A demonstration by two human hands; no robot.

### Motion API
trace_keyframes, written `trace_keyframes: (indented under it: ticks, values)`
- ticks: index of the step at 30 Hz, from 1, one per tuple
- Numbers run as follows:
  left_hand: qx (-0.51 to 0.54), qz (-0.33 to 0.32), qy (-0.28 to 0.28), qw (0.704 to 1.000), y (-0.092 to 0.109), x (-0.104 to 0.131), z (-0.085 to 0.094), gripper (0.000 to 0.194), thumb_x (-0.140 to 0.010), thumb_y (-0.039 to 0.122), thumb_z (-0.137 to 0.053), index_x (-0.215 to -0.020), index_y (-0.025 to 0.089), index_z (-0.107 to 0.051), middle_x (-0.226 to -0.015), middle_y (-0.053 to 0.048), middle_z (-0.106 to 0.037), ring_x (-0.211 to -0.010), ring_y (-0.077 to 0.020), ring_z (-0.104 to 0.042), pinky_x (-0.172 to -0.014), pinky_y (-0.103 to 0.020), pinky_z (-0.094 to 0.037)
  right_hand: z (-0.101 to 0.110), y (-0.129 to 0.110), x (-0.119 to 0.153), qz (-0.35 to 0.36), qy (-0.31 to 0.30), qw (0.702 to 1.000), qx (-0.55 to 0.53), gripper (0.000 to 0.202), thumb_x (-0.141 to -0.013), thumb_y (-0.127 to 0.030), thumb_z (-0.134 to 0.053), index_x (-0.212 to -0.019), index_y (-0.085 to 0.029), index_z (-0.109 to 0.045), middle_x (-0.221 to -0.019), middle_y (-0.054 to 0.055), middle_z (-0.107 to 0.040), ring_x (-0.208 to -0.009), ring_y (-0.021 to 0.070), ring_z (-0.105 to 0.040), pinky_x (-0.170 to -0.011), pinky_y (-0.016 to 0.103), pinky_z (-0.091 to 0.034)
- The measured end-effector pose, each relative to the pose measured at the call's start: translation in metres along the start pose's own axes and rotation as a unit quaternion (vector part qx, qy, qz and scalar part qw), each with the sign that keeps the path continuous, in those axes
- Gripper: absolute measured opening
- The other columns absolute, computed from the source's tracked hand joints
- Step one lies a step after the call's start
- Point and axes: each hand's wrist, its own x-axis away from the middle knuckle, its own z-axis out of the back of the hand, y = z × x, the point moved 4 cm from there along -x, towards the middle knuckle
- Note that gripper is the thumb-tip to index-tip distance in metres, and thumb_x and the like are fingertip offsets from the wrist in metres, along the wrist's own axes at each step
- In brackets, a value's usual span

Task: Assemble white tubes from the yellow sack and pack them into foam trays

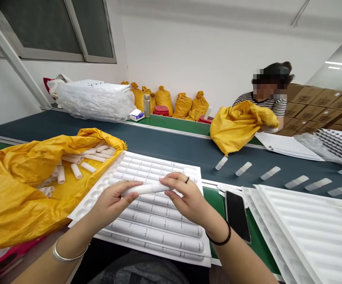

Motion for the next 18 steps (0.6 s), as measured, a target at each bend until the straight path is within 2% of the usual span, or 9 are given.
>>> trace_keyframes:
  ticks: [2,3,9,14,16,18]
  values:
    - [-0.021,-0.015,-0.055,0.998,0.007,0.000,-0.004,0.028,-0.089,0.035,-0.056,-0.113,0.026,-0.064,-0.102,-0.003,-0.069,-0.092,-0.0191,-0.063,-0.080,-0.028,-0.048,-0.002,-0.006,-0.002,0.034,-0.011,0.999,0.023,0.035,-0.088,-0.015,-0.056,-0.122,-0.025,-0.056,-0.108,0.008,-0.061,-0.100,0.0193,-0.059,-0.087,0.034,-0.049]
    - [-0.026,-0.023,-0.065,0.997,0.010,0.000,-0.005,0.028,-0.089,0.036,-0.055,-0.113,0.026,-0.063,-0.102,-0.002,-0.069,-0.091,-0.0187,-0.063,-0.079,-0.027,-0.048,-0.004,-0.008,-0.003,0.040,-0.012,0.999,0.026,0.034,-0.089,-0.016,-0.056,-0.121,-0.024,-0.055,-0.106,0.008,-0.063,-0.099,0.0189,-0.060,-0.086,0.034,-0.050]
    - [-0.131,-0.093,-0.014,0.987,0.021,0.007,-0.002,0.027,-0.088,0.033,-0.057,-0.113,0.024,-0.062,-0.083,-0.001,-0.066,-0.075,-0.0149,-0.061,-0.070,-0.024,-0.046,-0.008,-0.006,-0.003,-0.008,-0.006,1.000,0.020,0.023,-0.090,-0.027,-0.057,-0.112,-0.022,-0.059,-0.099,0.008,-0.067,-0.087,0.0183,-0.063,-0.076,0.031,-0.051]
    - [-0.200,-0.164,0.005,0.966,0.025,0.009,-0.005,0.028,-0.090,0.029,-0.055,-0.117,0.021,-0.059,-0.086,-0.004,-0.065,-0.076,-0.0156,-0.061,-0.071,-0.025,-0.047,-0.014,0.005,0.004,-0.151,-0.012,0.985,-0.084,0.026,-0.088,-0.035,-0.059,-0.107,-0.018,-0.063,-0.075,0.002,-0.062,-0.058,0.0114,-0.053,-0.054,0.024,-0.045]
    - [-0.214,-0.183,0.010,0.960,0.027,0.009,-0.008,0.032,-0.091,0.029,-0.054,-0.121,0.020,-0.056,-0.085,-0.005,-0.064,-0.077,-0.0166,-0.061,-0.071,-0.026,-0.048,-0.017,0.007,0.007,-0.174,-0.013,0.978,-0.113,0.028,-0.087,-0.036,-0.061,-0.107,-0.018,-0.063,-0.075,0.003,-0.062,-0.059,0.0114,-0.053,-0.054,0.024,-0.045]
    - [-0.214,-0.192,0.006,0.958,0.028,0.009,-0.012,0.038,-0.091,0.029,-0.054,-0.128,0.021,-0.052,-0.084,-0.006,-0.064,-0.077,-0.0174,-0.061,-0.070,-0.027,-0.049,-0.019,0.005,0.010,-0.164,-0.009,0.980,-0.112,0.028,-0.087,-0.035,-0.061,-0.108,-0.018,-0.064,-0.085,0.005,-0.065,-0.066,0.0130,-0.057,-0.057,0.025,-0.047]
